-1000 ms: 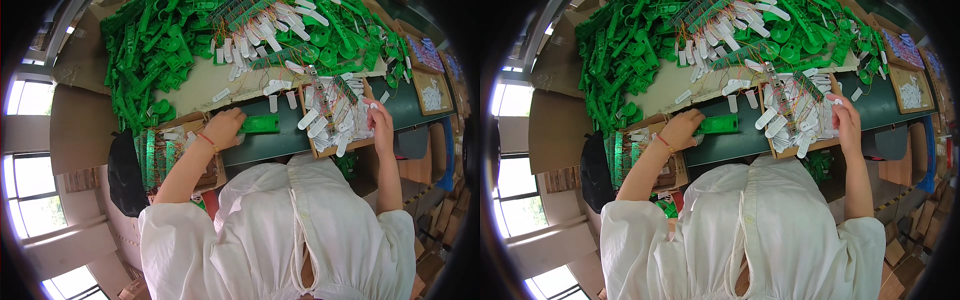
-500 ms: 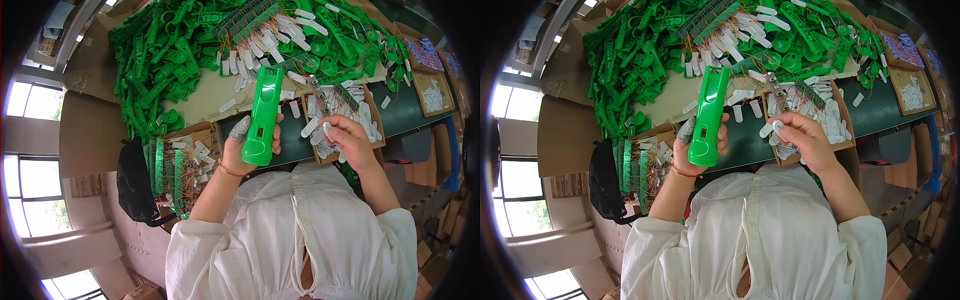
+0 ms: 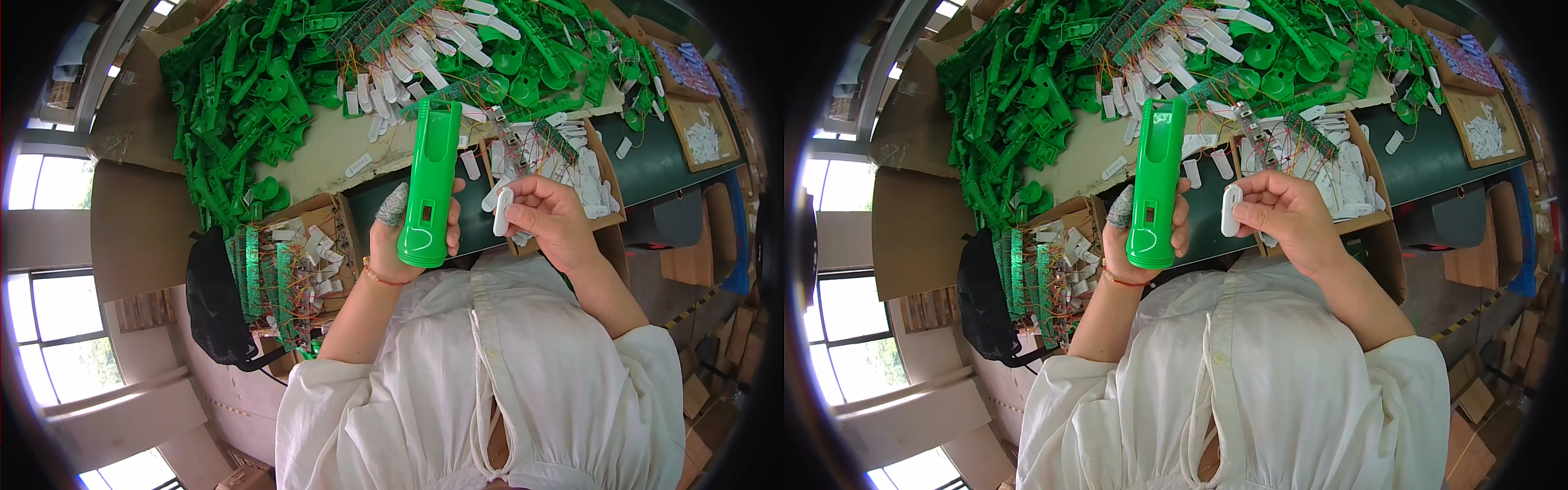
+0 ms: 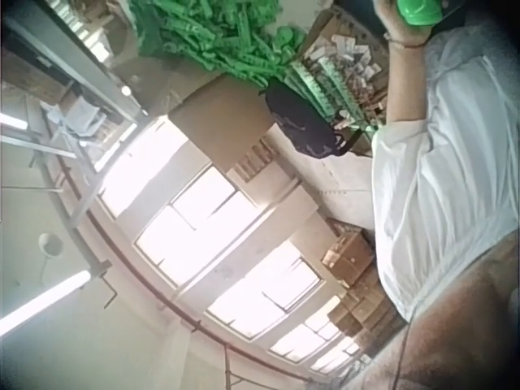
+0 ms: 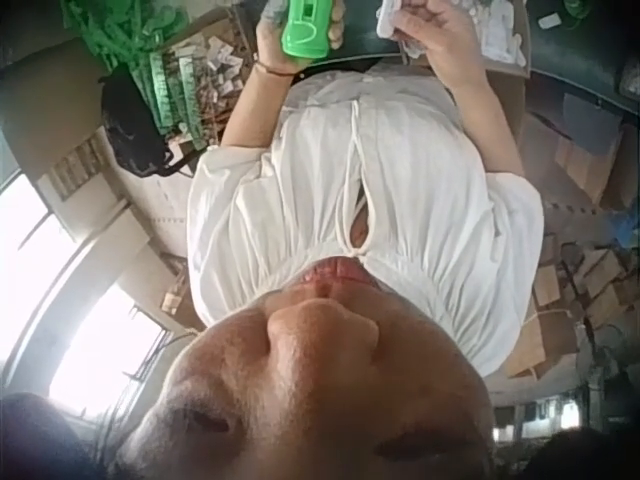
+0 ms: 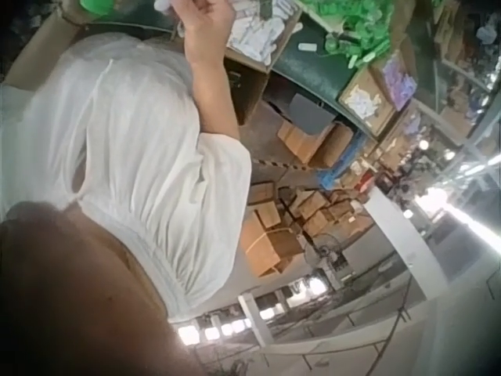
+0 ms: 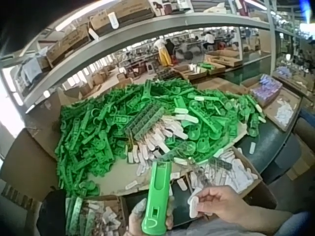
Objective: Assembling handheld electronic devices using plastic housings, circuit boards, and white components.
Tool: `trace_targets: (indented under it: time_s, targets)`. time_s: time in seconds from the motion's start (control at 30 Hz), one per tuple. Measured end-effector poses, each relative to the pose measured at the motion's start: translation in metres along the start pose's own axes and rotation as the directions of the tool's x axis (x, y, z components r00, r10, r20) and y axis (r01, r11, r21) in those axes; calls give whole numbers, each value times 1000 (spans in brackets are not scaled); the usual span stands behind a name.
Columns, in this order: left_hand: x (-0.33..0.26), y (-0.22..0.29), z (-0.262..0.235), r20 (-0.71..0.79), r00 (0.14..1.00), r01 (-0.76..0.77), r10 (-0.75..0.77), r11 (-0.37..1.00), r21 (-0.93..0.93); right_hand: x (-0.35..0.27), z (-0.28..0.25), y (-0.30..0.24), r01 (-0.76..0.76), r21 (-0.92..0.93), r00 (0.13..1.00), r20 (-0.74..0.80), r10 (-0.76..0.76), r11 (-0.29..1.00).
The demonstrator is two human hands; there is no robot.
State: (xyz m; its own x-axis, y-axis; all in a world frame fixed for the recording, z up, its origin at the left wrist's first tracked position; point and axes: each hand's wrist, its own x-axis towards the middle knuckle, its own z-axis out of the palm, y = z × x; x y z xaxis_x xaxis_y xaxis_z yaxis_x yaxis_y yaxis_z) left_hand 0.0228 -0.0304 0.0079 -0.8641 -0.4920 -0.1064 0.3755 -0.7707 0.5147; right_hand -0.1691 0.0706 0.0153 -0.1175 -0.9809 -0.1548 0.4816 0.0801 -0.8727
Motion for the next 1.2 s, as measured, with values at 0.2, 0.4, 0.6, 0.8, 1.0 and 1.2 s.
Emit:
trace_targets:
  time_s: [0.2, 0.4, 0.6, 0.8, 1.0, 1.2]
  targets:
    - [-3, -13, -5, 174, 985, 44, 21, 930, -364, -3, 3, -1, 34, -9, 999, 17, -33, 999]
    - [-2, -21, -9, 275, 961, 97, 44, 873, -478, -5, 0, -2, 31, 14, 999, 14, -31, 999]
    - [2, -21, -5, 22, 998, -52, 57, 985, -161, -5, 0, -2, 31, 6, 999, 8, -31, 999]
    - [6, -21, -4, -156, 987, -36, 35, 999, -3, -4, -2, 2, 47, 6, 999, 4, -47, 999]
    - [5, -23, -4, -32, 999, -20, 16, 991, -130, -5, 2, -2, 86, 9, 996, 19, -86, 996]
    - [4, -24, -5, -171, 984, -59, 57, 998, -11, -3, 4, 0, 84, -49, 996, 4, -84, 995]
